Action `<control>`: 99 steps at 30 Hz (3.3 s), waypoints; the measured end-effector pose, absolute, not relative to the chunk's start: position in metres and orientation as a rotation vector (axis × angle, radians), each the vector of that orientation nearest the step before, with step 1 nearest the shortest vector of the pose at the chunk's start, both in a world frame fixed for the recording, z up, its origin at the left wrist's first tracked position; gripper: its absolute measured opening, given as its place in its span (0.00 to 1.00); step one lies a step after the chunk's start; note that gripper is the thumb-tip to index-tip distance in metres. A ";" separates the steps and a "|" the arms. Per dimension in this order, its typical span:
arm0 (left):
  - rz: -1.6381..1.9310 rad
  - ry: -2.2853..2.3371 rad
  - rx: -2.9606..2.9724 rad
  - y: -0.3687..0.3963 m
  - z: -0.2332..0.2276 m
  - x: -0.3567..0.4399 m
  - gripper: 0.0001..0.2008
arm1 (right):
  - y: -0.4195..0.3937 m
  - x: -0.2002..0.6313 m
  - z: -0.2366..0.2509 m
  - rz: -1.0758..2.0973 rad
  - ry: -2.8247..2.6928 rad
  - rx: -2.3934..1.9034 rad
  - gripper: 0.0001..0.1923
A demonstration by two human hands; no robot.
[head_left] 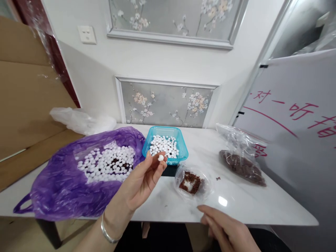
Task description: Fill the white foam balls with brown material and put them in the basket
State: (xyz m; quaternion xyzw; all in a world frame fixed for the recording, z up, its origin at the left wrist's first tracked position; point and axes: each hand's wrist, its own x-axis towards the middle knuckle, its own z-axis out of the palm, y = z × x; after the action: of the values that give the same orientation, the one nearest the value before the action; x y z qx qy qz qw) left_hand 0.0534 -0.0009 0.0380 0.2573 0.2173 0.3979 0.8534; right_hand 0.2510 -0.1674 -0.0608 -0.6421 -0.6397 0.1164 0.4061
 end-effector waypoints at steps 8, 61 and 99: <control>1.148 0.673 0.989 0.046 0.042 0.101 0.10 | -0.100 0.249 -0.052 -0.071 -1.776 -2.034 0.18; 0.619 0.400 0.583 -0.021 0.002 0.064 0.09 | -0.120 0.197 -0.014 0.615 -1.031 -1.161 0.03; 0.796 0.401 0.916 -0.024 0.001 0.059 0.06 | -0.118 0.170 -0.002 0.291 -1.183 -1.272 0.06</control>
State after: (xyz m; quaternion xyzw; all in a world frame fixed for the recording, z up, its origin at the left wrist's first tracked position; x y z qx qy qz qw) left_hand 0.0588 -0.0245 0.0008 0.4275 0.1869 0.3717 0.8026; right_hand 0.1704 -0.1183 -0.0018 -0.5569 -0.5178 0.1275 0.6368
